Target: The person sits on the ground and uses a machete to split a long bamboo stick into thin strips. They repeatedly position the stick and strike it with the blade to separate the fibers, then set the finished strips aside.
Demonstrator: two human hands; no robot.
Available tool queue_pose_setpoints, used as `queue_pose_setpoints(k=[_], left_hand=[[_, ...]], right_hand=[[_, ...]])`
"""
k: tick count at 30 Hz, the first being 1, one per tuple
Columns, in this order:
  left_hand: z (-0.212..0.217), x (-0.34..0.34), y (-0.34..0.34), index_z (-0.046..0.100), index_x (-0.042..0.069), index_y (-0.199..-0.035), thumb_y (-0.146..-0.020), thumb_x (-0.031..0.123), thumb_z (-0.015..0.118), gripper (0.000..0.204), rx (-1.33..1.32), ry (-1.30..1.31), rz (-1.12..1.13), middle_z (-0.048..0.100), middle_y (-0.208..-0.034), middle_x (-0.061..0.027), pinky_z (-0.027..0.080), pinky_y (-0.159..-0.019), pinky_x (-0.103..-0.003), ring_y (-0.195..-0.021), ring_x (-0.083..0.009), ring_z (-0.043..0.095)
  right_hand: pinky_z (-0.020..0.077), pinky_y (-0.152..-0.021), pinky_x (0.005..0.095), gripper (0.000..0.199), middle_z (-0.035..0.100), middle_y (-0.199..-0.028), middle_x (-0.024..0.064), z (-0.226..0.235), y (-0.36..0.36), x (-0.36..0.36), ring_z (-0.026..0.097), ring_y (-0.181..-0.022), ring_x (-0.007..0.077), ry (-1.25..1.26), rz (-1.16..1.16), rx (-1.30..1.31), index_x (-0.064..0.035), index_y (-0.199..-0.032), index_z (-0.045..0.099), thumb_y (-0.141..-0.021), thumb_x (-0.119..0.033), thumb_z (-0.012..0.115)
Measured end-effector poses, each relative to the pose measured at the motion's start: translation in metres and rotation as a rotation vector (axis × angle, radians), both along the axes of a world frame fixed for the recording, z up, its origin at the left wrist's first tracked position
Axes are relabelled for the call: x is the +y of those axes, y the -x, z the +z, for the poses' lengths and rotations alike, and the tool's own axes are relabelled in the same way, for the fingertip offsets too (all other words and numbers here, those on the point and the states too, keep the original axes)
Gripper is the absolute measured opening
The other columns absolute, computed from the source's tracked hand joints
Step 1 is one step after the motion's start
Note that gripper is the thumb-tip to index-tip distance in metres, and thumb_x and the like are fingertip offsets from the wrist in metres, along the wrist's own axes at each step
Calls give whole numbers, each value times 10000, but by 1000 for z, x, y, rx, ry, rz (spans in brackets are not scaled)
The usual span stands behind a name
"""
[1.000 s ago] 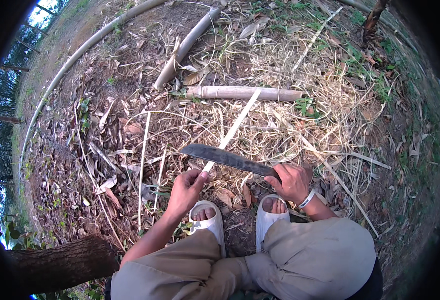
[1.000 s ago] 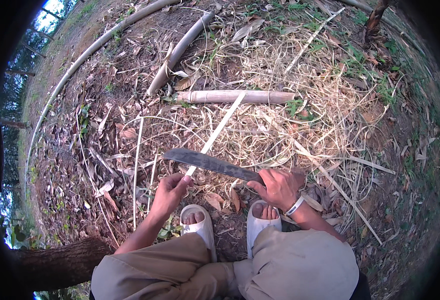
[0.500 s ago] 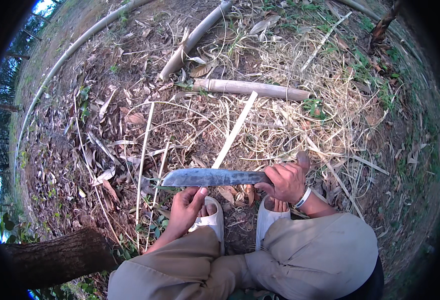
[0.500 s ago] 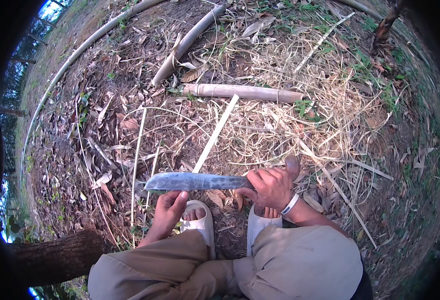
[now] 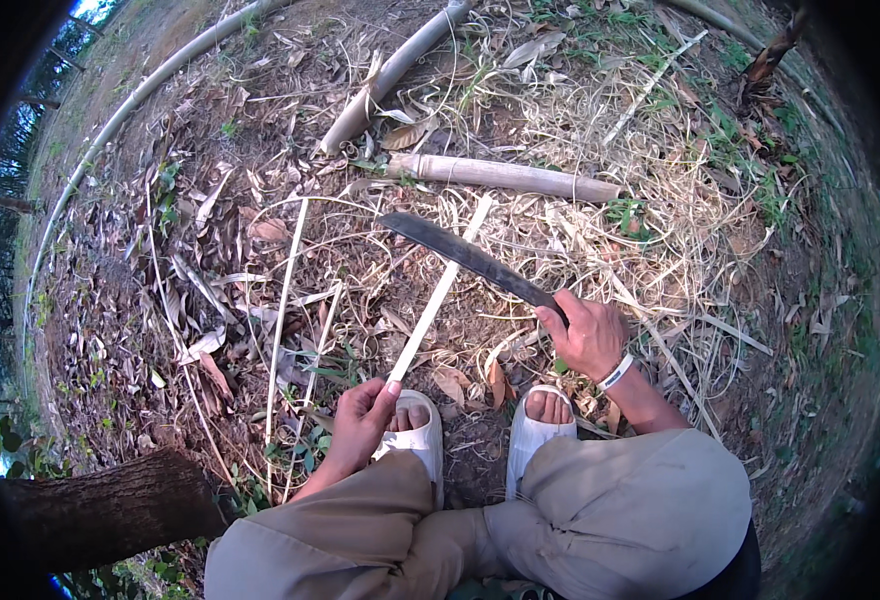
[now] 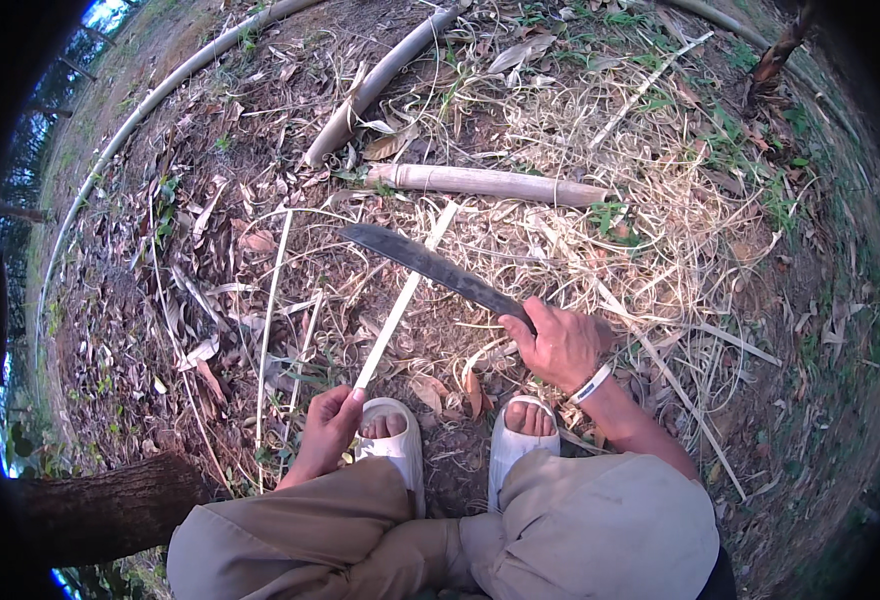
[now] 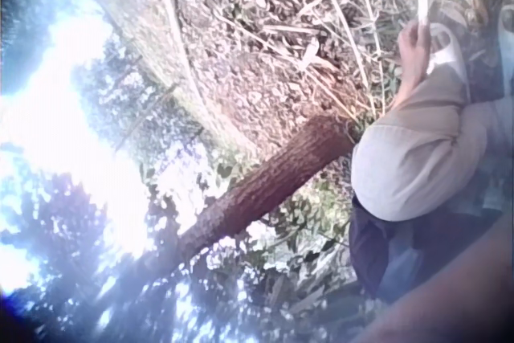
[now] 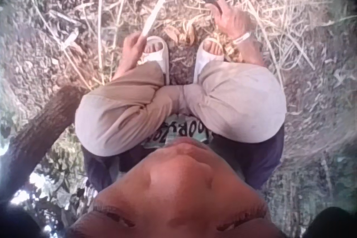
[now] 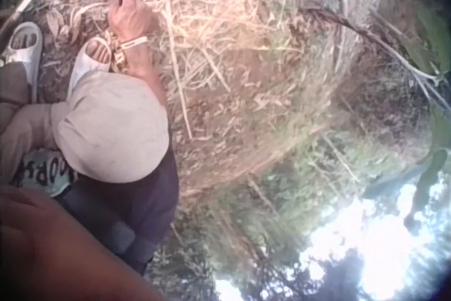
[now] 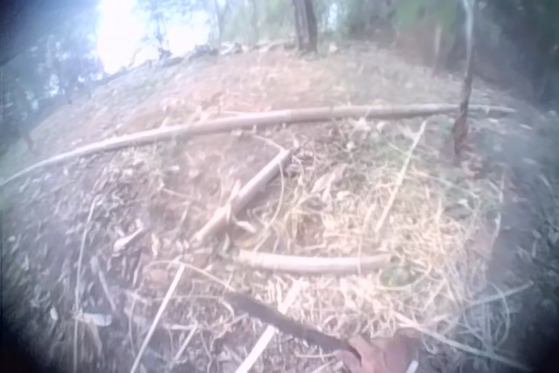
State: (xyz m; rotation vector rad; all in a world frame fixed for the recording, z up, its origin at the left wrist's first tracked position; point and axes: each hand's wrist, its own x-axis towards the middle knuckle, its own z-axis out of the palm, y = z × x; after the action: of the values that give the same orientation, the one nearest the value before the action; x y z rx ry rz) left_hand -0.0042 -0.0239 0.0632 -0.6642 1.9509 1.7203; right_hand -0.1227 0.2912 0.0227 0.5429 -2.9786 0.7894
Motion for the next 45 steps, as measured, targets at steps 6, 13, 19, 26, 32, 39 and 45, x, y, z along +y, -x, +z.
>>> queue_pose_setpoints(k=[6,13,19,26,32,39,45], left_hand=[[-6,-11,-16,574,35,-720,-993,263,586,356,-39,-31,-49,495,-627,42,295,-522,-245,-592,-36,397],[2,-7,-14,581,41,-744,-1000,250,576,331,-117,-118,27,492,-617,54,285,-503,-238,-560,-32,388],[4,-6,-10,587,44,-749,-1004,250,573,328,-132,-129,32,497,-618,57,265,-491,-228,-551,-23,376],[2,-18,-25,593,30,-772,-997,252,587,316,-102,-107,72,485,-608,52,285,-490,-245,-547,-39,380],[-7,-17,-4,619,-38,-918,-1008,232,552,293,70,319,-72,525,-609,-20,344,-512,-266,-568,-66,427],[-1,-3,20,647,-19,-1132,-1021,158,502,254,-36,-77,-14,621,-785,-23,408,-704,-252,-769,-70,502],[-22,2,14,654,-18,-973,-1001,147,560,192,143,-64,84,603,-744,-3,431,-639,-243,-715,-63,531]], right_hand=[[465,-479,389,421,572,-575,101,-2,0,3,587,-491,304,19,104,144,-98,-788,563,-897,-498,635],[466,-458,417,447,555,-526,108,-6,-16,-13,594,-470,321,60,292,194,-98,-785,563,-931,-521,574],[428,-460,430,479,571,-566,120,-10,2,-4,598,-499,335,48,52,-6,-68,-774,564,-912,-526,597],[439,-525,486,485,582,-598,192,-23,31,24,604,-582,412,12,-330,-201,-33,-816,584,-984,-481,505],[394,-507,476,410,523,-547,165,3,5,36,556,-535,404,218,-371,-159,-30,-819,556,-1009,-387,488],[475,-513,411,354,596,-632,109,-5,-61,-36,625,-571,315,273,158,-84,-61,-889,590,-908,-408,659],[494,-520,395,383,602,-661,93,-10,-72,-42,637,-585,286,274,198,-108,-52,-910,585,-860,-408,719]])
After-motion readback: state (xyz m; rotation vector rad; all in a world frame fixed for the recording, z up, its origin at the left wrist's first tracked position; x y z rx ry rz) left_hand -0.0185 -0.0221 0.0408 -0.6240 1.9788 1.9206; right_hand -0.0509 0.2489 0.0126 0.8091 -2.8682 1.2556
